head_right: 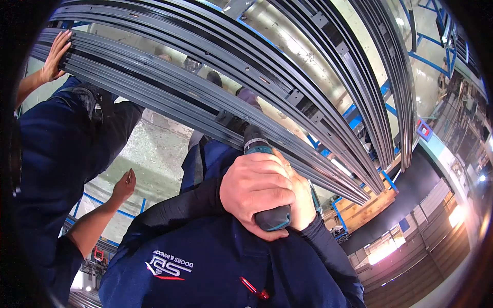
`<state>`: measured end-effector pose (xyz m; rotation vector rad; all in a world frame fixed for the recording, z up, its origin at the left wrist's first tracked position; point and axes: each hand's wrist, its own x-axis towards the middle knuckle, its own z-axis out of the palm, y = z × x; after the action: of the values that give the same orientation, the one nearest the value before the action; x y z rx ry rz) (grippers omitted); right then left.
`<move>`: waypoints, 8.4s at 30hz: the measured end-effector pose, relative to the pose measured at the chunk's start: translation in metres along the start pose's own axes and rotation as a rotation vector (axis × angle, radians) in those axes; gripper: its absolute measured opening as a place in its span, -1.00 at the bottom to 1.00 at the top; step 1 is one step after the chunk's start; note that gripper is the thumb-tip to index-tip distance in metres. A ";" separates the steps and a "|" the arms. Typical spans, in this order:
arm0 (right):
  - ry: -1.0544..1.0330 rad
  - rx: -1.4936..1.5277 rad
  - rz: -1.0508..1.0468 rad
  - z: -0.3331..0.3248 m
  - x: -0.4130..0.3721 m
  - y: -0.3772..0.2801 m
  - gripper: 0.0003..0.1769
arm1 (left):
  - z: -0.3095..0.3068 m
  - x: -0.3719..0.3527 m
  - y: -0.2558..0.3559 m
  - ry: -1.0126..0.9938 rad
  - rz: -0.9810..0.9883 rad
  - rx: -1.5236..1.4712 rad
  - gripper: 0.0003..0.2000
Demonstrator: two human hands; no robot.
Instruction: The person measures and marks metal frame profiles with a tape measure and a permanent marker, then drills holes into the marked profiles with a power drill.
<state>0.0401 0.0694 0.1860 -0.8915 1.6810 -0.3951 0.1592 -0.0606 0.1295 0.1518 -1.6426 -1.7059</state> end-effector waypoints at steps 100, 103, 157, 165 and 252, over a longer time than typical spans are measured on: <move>-0.028 0.015 0.084 -0.009 0.006 -0.001 -0.27 | 0.006 -0.003 -0.005 0.034 0.006 0.022 -0.54; -0.020 0.025 0.083 -0.010 0.006 -0.002 -0.27 | 0.006 -0.004 -0.005 0.035 0.006 0.022 -0.54; 0.300 -0.198 0.108 -0.020 -0.056 -0.010 -0.22 | -0.044 -0.025 0.011 0.121 -0.110 0.356 -0.39; 0.401 -0.132 -0.096 0.000 -0.090 0.030 -0.13 | -0.099 -0.110 -0.028 0.107 -0.661 0.845 -0.59; 0.462 0.033 -0.136 0.026 -0.106 0.009 -0.41 | 0.024 -0.078 0.024 0.393 -0.935 -0.093 -0.36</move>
<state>0.0691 0.1573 0.2443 -0.9409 2.0292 -0.7650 0.2111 0.0065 0.1240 1.2848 -1.2432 -2.2010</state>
